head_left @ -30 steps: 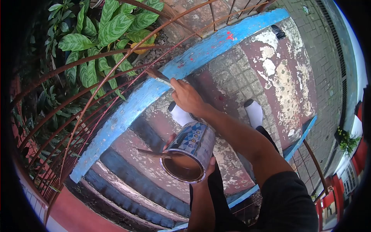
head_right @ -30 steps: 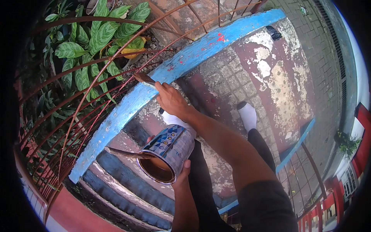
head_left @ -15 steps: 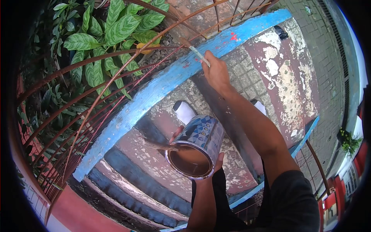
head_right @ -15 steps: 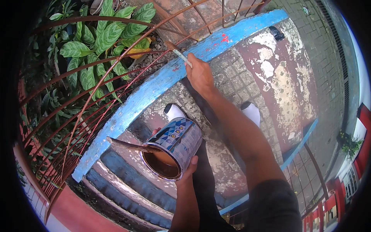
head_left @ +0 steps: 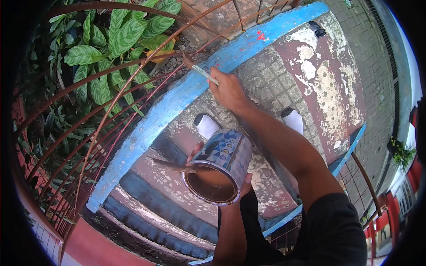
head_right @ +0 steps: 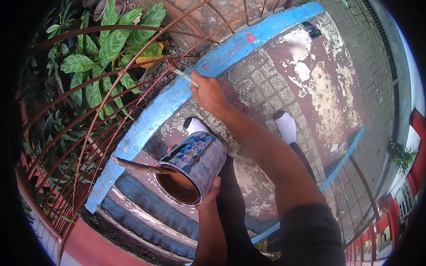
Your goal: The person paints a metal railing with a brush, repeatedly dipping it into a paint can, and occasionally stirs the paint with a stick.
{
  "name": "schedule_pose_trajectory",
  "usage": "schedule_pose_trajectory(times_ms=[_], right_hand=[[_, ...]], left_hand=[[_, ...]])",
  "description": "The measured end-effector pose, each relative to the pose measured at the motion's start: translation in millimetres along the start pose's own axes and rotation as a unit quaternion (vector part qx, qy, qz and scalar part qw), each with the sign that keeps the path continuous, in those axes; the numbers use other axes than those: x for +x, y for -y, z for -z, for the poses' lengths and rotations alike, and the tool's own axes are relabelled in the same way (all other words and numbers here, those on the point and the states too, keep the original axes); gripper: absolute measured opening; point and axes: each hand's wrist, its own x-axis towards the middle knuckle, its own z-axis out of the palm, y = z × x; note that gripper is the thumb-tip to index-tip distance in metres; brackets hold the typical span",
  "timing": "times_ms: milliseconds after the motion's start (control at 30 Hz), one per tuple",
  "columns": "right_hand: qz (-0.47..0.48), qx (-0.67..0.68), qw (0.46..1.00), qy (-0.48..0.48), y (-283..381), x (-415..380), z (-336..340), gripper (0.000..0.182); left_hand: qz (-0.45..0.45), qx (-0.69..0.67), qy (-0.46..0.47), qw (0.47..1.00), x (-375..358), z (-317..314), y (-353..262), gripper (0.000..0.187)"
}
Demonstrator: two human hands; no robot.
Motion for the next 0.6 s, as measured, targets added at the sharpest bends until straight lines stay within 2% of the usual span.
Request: schedule_pose_trajectory(times_ms=[133, 200, 233, 300, 533, 600], right_hand=[[0.051, -0.061, 0.996, 0.047, -16, 4, 7, 0.017], [0.038, -0.102, 0.99, 0.087, -21, 6, 9, 0.017], [0.036, -0.101, 0.991, 0.086, -24, 9, 11, 0.017], [0.095, -0.155, 0.982, 0.041, -22, 22, 23, 0.022], [0.06, -0.184, 0.981, 0.023, -27, 48, 52, 0.018], [0.047, -0.171, 0.984, -0.021, -26, 45, 52, 0.014]], left_hand=[[-0.007, 0.021, 0.015, 1.0, 4, -5, 0, 0.14], [-0.002, 0.011, -0.042, 0.999, 8, -17, -4, 0.127], [-0.002, 0.012, -0.04, 0.999, 10, -19, -5, 0.127], [-0.005, 0.01, -0.037, 0.999, 11, -21, -5, 0.126], [-0.002, 0.015, -0.031, 0.999, 13, -26, -6, 0.13], [-0.004, 0.004, -0.029, 1.0, 14, -28, -7, 0.13]])
